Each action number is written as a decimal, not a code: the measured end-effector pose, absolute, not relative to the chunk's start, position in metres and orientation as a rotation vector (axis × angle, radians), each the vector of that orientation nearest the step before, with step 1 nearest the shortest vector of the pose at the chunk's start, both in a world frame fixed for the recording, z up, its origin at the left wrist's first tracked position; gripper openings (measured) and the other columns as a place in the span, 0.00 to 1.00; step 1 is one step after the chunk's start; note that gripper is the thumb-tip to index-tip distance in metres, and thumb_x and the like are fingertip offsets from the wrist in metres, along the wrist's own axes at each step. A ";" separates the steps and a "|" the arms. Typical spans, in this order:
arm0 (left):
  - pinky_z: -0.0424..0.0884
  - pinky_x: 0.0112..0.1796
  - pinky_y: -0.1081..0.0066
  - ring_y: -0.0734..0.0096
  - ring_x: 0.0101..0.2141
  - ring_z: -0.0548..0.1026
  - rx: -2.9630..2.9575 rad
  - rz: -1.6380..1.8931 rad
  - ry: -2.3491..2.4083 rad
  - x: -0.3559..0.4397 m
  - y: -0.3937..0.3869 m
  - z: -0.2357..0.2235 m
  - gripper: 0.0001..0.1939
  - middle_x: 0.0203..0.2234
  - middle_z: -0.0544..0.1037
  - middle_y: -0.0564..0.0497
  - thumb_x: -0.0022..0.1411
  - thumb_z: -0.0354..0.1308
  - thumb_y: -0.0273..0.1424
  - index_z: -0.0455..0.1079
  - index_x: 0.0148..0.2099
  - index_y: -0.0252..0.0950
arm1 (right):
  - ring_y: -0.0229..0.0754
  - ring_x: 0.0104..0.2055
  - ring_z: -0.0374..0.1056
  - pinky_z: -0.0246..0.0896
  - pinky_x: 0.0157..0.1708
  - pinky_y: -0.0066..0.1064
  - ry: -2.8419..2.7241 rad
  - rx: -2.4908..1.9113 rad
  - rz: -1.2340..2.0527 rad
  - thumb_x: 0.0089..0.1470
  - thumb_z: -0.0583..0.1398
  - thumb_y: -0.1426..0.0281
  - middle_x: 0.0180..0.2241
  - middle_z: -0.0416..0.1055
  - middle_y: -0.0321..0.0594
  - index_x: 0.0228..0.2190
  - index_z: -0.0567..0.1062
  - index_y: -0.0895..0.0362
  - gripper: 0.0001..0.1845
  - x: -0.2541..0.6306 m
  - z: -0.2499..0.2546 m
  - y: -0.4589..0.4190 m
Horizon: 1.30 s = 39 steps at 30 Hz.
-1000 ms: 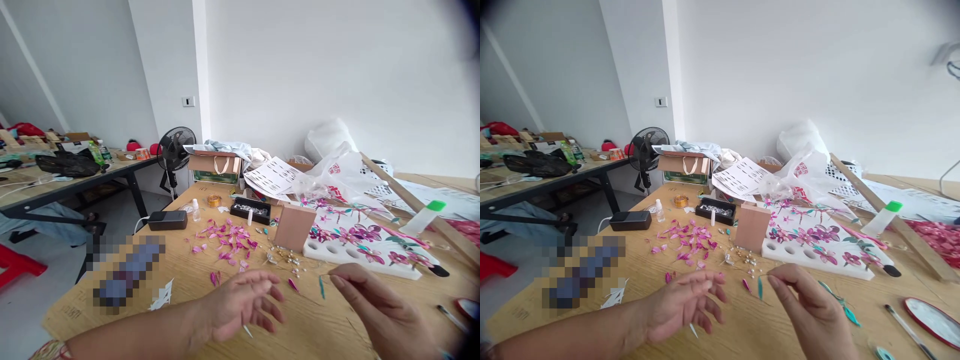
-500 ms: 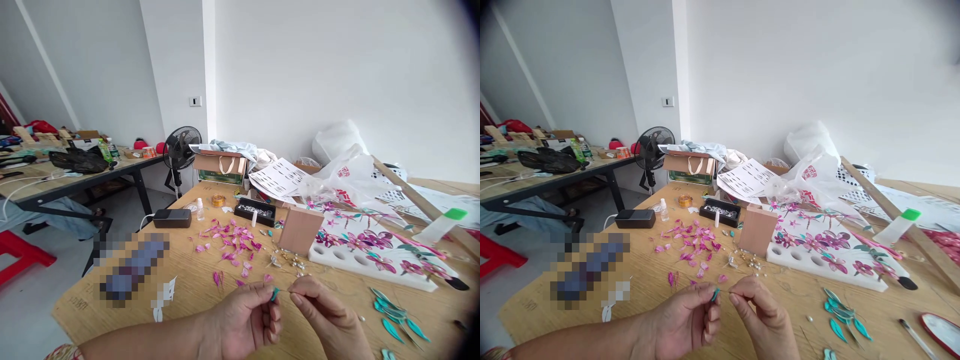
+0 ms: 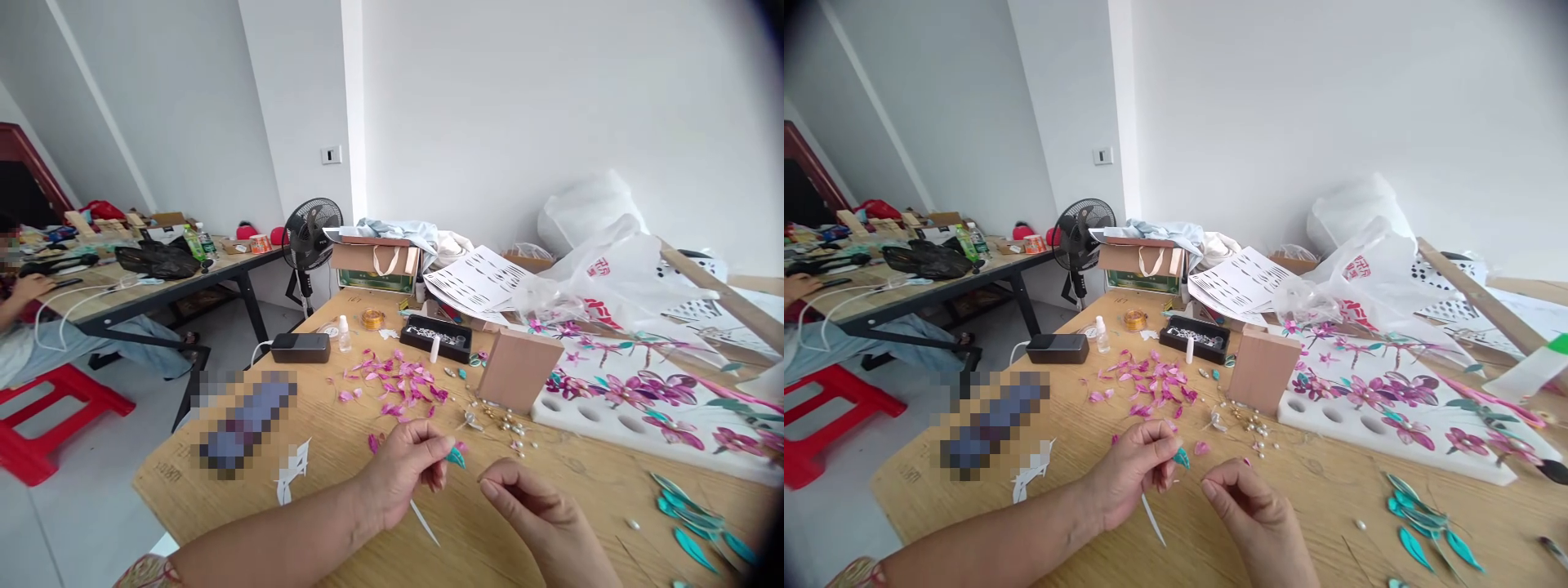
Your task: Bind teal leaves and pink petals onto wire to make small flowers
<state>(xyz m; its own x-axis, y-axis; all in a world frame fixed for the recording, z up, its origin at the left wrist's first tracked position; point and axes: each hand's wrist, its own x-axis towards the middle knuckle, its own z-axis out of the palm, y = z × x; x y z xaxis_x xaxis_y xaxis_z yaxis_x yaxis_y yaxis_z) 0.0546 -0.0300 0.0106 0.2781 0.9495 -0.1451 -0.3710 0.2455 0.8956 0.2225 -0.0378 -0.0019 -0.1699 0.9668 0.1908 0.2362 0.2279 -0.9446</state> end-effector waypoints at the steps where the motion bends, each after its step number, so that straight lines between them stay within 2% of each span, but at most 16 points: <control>1: 0.56 0.22 0.78 0.82 0.16 0.60 0.930 1.070 0.858 0.055 -0.030 0.011 0.16 0.14 0.64 0.58 0.48 0.59 0.40 0.61 0.25 0.33 | 0.37 0.23 0.59 0.57 0.23 0.25 -1.569 -1.175 1.030 0.44 0.60 0.60 0.18 0.63 0.33 0.17 0.71 0.55 0.13 0.221 -0.002 -0.039; 6: 0.56 0.22 0.77 0.81 0.18 0.59 1.333 1.126 1.024 0.055 -0.030 0.020 0.14 0.14 0.62 0.58 0.52 0.55 0.38 0.59 0.23 0.34 | 0.34 0.20 0.54 0.52 0.20 0.24 -1.399 -1.184 1.087 0.40 0.61 0.57 0.15 0.59 0.31 0.15 0.70 0.56 0.16 0.213 -0.010 -0.041; 11: 0.56 0.22 0.77 0.80 0.18 0.59 1.450 1.085 1.052 0.050 -0.026 0.024 0.14 0.14 0.61 0.58 0.52 0.54 0.40 0.59 0.23 0.34 | 0.36 0.20 0.58 0.54 0.20 0.26 -1.448 -1.206 1.152 0.40 0.60 0.54 0.16 0.63 0.33 0.17 0.71 0.56 0.17 0.219 -0.017 -0.035; 15: 0.57 0.22 0.78 0.80 0.19 0.60 1.481 1.023 1.041 0.046 -0.021 0.024 0.13 0.15 0.61 0.58 0.53 0.53 0.39 0.60 0.25 0.34 | 0.40 0.27 0.65 0.61 0.26 0.27 -1.618 -1.251 0.938 0.44 0.59 0.57 0.25 0.70 0.37 0.25 0.74 0.54 0.13 0.232 -0.009 -0.032; 17: 0.56 0.22 0.78 0.81 0.19 0.59 1.508 0.973 1.051 0.047 -0.021 0.027 0.12 0.16 0.62 0.58 0.53 0.53 0.38 0.61 0.26 0.34 | 0.41 0.31 0.67 0.63 0.30 0.28 -1.682 -1.229 0.776 0.45 0.59 0.59 0.31 0.72 0.39 0.29 0.75 0.53 0.12 0.234 -0.002 -0.033; 19: 0.55 0.21 0.78 0.81 0.18 0.58 1.535 0.920 1.053 0.049 -0.022 0.031 0.11 0.15 0.61 0.58 0.53 0.53 0.37 0.61 0.26 0.34 | 0.41 0.32 0.67 0.64 0.31 0.28 -1.731 -1.198 0.685 0.46 0.59 0.60 0.33 0.72 0.39 0.31 0.74 0.52 0.12 0.232 0.002 -0.036; 23: 0.51 0.21 0.79 0.82 0.19 0.55 1.665 0.923 1.047 0.057 -0.026 0.034 0.09 0.14 0.59 0.59 0.53 0.54 0.32 0.62 0.24 0.33 | 0.39 0.27 0.66 0.64 0.29 0.27 -1.852 -1.171 0.698 0.47 0.58 0.62 0.26 0.72 0.36 0.27 0.74 0.52 0.08 0.225 -0.001 -0.041; 27: 0.50 0.21 0.78 0.82 0.19 0.55 1.753 0.955 1.054 0.059 -0.028 0.032 0.08 0.15 0.58 0.60 0.52 0.55 0.29 0.63 0.23 0.33 | 0.39 0.25 0.64 0.61 0.28 0.27 -1.778 -1.193 0.756 0.47 0.58 0.61 0.21 0.69 0.34 0.21 0.73 0.53 0.11 0.219 -0.009 -0.044; 33: 0.51 0.22 0.79 0.83 0.20 0.55 1.762 0.963 1.060 0.056 -0.030 0.029 0.08 0.15 0.59 0.60 0.52 0.55 0.28 0.63 0.23 0.32 | 0.37 0.22 0.60 0.56 0.23 0.27 -1.568 -1.194 0.989 0.40 0.61 0.60 0.17 0.66 0.33 0.18 0.74 0.53 0.10 0.215 -0.023 -0.041; 39: 0.53 0.24 0.78 0.82 0.21 0.58 1.802 0.964 1.075 0.055 -0.030 0.028 0.08 0.16 0.61 0.59 0.51 0.56 0.27 0.63 0.22 0.33 | 0.34 0.18 0.54 0.50 0.19 0.25 -1.458 -1.104 1.201 0.35 0.64 0.56 0.14 0.61 0.32 0.15 0.74 0.56 0.15 0.213 -0.034 -0.034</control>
